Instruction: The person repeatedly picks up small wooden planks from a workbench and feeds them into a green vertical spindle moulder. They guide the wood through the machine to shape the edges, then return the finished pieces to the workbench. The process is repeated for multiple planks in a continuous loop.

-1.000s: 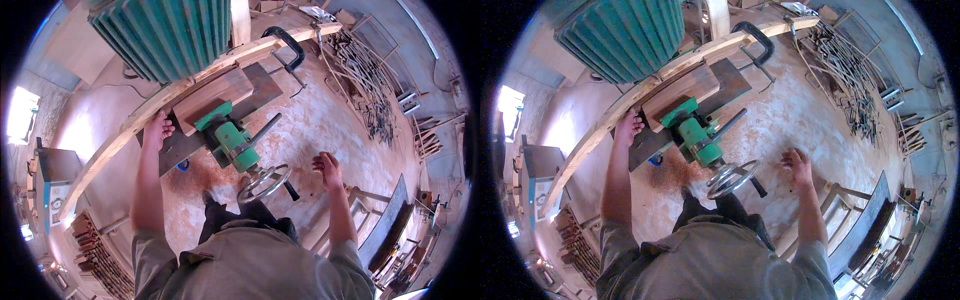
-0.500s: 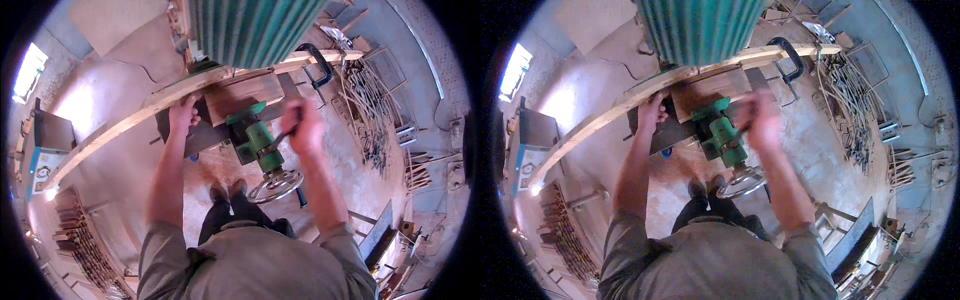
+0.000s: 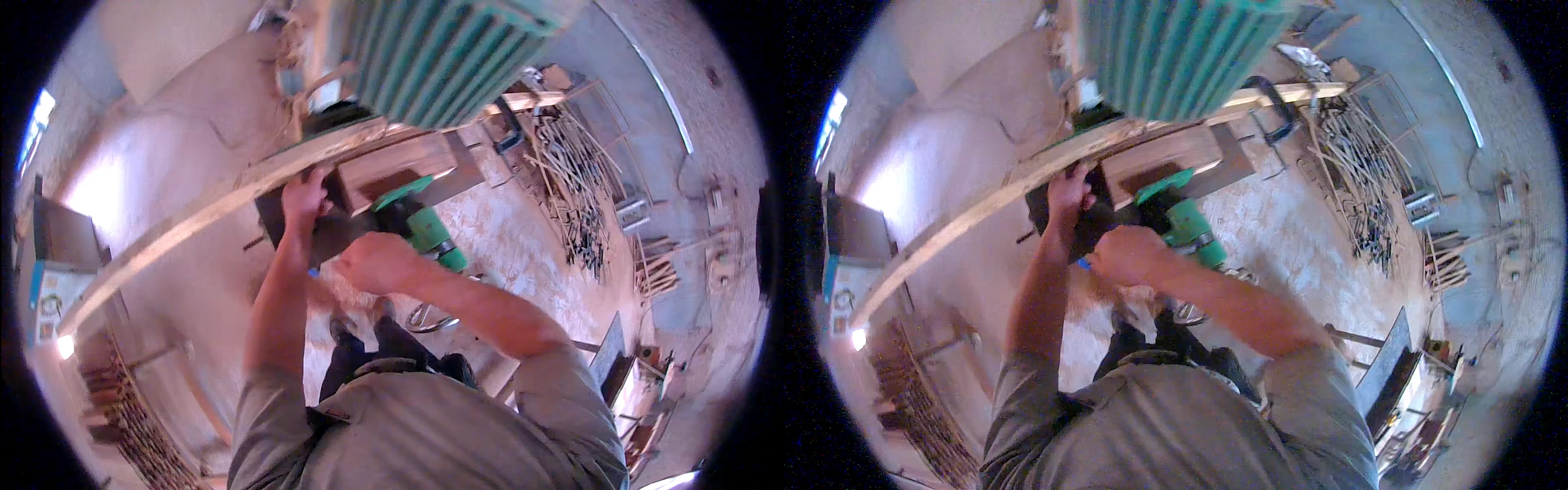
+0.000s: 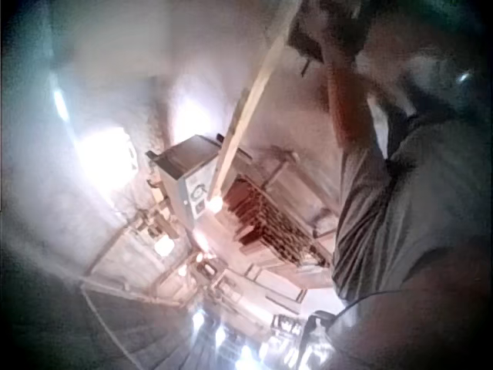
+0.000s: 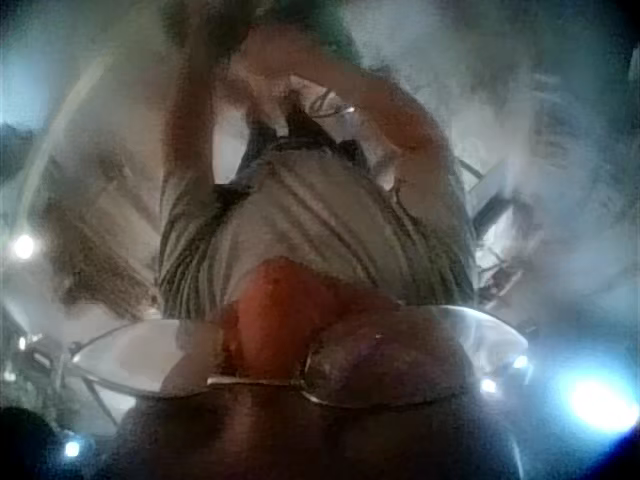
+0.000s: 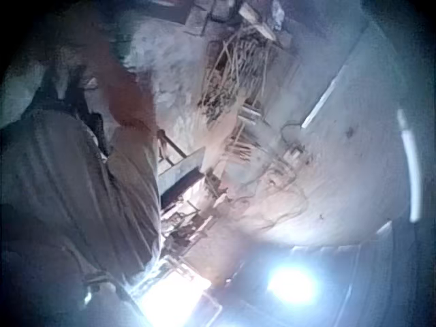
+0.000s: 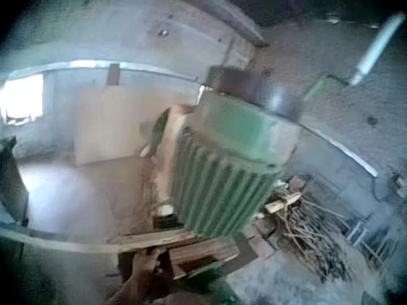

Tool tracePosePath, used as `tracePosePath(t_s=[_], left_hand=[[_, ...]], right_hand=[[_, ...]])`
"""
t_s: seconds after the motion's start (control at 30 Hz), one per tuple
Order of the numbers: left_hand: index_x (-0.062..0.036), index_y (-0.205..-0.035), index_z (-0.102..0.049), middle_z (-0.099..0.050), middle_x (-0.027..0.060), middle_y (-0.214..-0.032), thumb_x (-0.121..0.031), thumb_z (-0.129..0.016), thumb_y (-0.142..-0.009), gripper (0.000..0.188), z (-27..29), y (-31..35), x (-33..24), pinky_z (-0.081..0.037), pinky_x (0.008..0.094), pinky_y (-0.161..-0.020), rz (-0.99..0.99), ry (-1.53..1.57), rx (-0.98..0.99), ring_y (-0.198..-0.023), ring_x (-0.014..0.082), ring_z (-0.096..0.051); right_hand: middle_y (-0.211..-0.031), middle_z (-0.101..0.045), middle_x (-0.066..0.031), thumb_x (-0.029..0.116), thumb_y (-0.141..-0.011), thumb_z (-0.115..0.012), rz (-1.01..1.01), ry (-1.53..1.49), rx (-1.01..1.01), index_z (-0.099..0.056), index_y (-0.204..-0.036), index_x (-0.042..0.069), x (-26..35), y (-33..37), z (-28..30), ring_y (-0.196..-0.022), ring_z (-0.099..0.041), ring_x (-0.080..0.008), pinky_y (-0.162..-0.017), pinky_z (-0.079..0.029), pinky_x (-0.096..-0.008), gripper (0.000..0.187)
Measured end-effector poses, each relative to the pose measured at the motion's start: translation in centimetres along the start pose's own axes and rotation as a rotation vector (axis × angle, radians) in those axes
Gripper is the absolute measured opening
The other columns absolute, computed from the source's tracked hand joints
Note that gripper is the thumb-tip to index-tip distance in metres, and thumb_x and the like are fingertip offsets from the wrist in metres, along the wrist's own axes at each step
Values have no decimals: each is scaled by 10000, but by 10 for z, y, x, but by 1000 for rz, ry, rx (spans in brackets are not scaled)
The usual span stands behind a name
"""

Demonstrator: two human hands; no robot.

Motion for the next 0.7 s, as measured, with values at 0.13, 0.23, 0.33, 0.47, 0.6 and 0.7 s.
tracePosePath(t_s=[0.13,0.23,0.33,0.47,0.6,0.7], left_hand=[[-18,-994,-616,-575,85,-659,-288,-604,-839,312,-6,1,-24,-452,314,-406,-343,-130,70,-486,182,-544],[-81,-1122,-569,-485,24,-644,-342,-598,-870,364,7,13,-24,-339,279,-326,-212,-48,21,-379,134,-413],[-57,-1029,-566,-492,50,-578,-316,-579,-882,298,7,21,-37,-378,282,-313,-303,-156,-100,-366,152,-472],[-2,-849,-565,-501,58,-582,-302,-584,-876,301,-3,27,-31,-379,288,-308,-252,-57,-74,-372,149,-488],[5,-896,-555,-484,54,-594,-233,-576,-876,240,-7,23,-21,-356,277,-310,-261,52,-76,-385,134,-463],[-27,-1029,-526,-457,42,-579,-217,-587,-875,252,8,17,-15,-327,271,-302,-209,47,-92,-368,117,-404]], right_hand=[[-908,-631,-159,359,-861,-572,236,-340,-303,-634,-990,68,-10,31,41,-874,-615,-317,-770,-491,-387,324],[-987,-616,-135,240,-872,-585,125,-618,-678,-600,-1013,58,-71,103,148,-933,-594,-216,-817,-462,-354,230],[-841,-560,-85,255,-920,-470,154,-91,-1131,-567,-946,58,-148,212,336,-796,-564,-214,-760,-449,-357,220],[-786,-578,-59,563,-842,-481,-58,-104,-1646,-606,-856,60,-122,361,539,-714,-510,-171,-723,-400,-378,519],[-795,-532,-75,579,-842,-531,555,-608,-1512,-536,-994,87,-50,382,659,-703,-506,-206,-643,-453,-407,515],[-684,-505,-64,359,-872,-606,720,-928,-1507,-531,-878,104,-66,341,683,-634,-517,-214,-563,-452,-386,266]])
Point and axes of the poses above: each hand's wrist, its own y-axis away from the middle knuckle, its own z-axis out of the back of the hand, x = y × z, the point moved 9 cm from there along -y, towards the middle knuckle
